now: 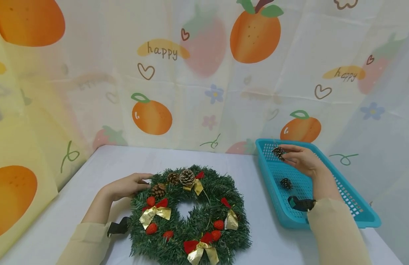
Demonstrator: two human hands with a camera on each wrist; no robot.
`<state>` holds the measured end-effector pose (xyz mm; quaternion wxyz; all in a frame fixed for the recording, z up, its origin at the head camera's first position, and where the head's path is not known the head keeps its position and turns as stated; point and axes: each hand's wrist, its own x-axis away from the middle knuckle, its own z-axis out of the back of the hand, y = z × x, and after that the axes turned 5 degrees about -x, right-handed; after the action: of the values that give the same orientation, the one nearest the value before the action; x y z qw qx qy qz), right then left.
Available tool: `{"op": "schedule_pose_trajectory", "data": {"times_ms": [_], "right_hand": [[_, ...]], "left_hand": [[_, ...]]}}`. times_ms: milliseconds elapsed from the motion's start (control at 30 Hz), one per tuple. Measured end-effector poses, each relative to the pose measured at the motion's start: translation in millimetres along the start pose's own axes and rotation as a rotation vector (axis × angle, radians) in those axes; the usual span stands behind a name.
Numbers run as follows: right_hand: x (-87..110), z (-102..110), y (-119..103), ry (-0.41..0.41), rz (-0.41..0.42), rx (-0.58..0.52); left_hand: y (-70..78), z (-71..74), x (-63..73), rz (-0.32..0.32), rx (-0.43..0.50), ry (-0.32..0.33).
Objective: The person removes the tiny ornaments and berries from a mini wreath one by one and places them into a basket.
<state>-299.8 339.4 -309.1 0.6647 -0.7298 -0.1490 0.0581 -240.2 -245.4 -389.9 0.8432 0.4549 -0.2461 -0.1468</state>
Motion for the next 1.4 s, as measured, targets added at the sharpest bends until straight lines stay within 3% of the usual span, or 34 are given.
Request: {"op": "schedule_pose_trajectory", "data": {"times_ms": [600,933,1400], "right_hand": [[-5.0,4.6,13.3,0.078,-0.161,0.185],[-3.8,2.6,13.0,0.092,-0.178,0.268],[-1.4,1.0,11.3,0.056,-0.142,0.211]], "left_hand": [[-3.4,-0.3,0.6,-0.009,0.005,0.004],[-3.1,-0.1,0.7,-0.011,0.009,0.006],[-2.7,-1.0,0.3,0.008,0.009,0.013]]}}
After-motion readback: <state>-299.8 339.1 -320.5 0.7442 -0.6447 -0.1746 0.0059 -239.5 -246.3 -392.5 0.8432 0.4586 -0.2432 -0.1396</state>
